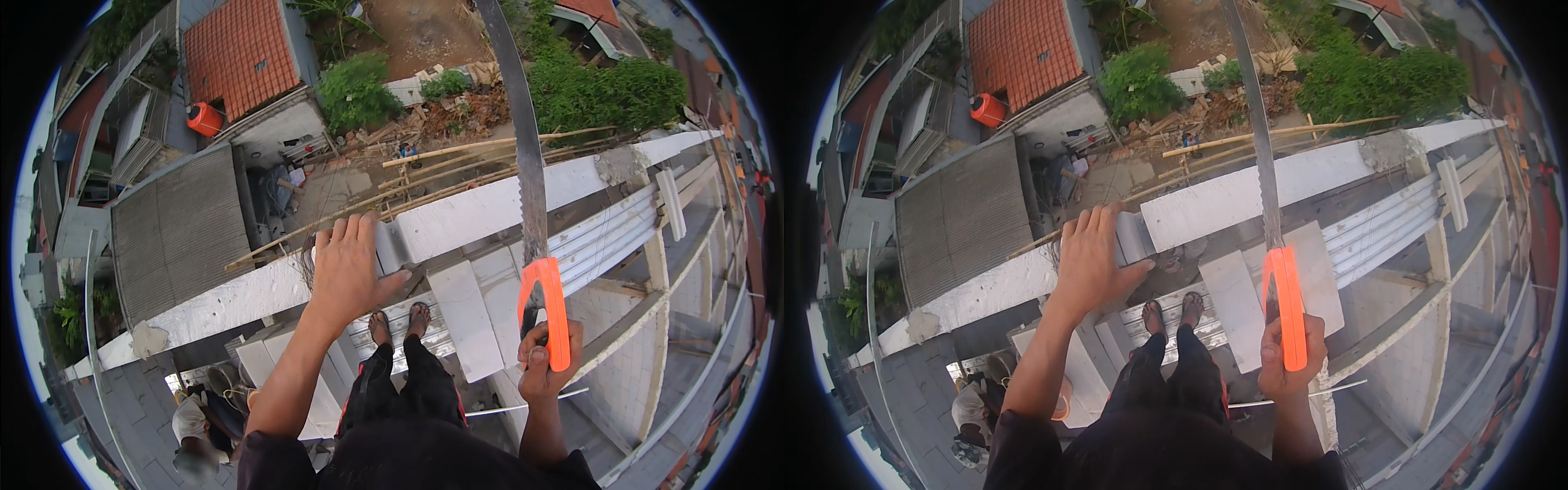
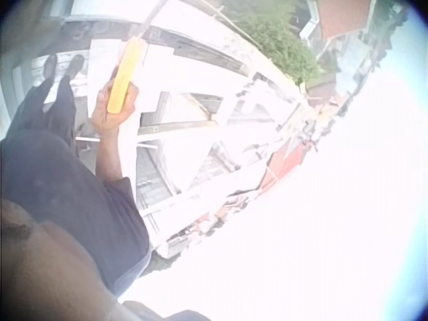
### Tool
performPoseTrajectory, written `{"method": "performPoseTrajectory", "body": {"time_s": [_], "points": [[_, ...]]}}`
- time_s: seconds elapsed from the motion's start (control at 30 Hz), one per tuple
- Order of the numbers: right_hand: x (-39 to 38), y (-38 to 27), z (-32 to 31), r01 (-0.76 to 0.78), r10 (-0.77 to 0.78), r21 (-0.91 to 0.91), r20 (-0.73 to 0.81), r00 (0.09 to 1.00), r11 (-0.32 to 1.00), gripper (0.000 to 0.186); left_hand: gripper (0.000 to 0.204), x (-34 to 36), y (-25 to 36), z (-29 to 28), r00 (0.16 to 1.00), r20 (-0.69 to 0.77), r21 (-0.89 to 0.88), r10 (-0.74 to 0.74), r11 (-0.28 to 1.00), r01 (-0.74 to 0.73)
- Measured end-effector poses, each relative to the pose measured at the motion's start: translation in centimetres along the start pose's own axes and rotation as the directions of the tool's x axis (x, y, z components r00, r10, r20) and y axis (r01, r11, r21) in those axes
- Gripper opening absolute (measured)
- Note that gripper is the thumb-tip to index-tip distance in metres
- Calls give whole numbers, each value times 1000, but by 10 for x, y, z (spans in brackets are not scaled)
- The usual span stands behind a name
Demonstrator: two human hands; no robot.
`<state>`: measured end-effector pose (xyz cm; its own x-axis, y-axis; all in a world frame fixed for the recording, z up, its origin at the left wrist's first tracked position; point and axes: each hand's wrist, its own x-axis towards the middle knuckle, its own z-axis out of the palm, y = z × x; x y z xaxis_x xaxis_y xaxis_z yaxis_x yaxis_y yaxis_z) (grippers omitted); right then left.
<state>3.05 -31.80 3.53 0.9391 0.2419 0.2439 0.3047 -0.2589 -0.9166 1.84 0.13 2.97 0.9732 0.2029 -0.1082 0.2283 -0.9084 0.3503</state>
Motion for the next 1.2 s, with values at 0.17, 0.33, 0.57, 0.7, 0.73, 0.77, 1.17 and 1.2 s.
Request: {"method": "performPoseTrajectory", "body": {"time_s": [0.17,0.33,0.57,0.7,0.73,0.77,1.17,1.2], "points": [[-43,-12,-18,-105,107,32,-48,993,994,46,91,-3,8,17,995,-104,150,-7,988,23],[-55,-11,-24,-98,100,27,-72,992,995,47,80,0,16,26,993,-112,184,-41,981,61],[-46,-24,-17,-87,107,156,-121,987,984,44,75,-3,8,25,990,-139,99,7,995,7],[-52,-27,-23,-32,41,109,-79,996,994,44,76,-5,5,30,985,-173,118,15,993,6],[-55,-28,-25,-18,25,95,-76,997,995,43,76,-4,6,32,981,-192,126,28,992,-4],[-58,-28,-27,-5,11,82,-73,997,997,43,76,-4,5,34,977,-209,135,42,991,-13],[-109,-93,-31,-239,209,66,295,932,969,53,109,-20,-38,-9,999,30,99,-29,995,26],[-112,-97,-24,-208,183,55,300,936,976,49,104,-23,-36,-6,1000,-7,131,2,991,-1]]}}
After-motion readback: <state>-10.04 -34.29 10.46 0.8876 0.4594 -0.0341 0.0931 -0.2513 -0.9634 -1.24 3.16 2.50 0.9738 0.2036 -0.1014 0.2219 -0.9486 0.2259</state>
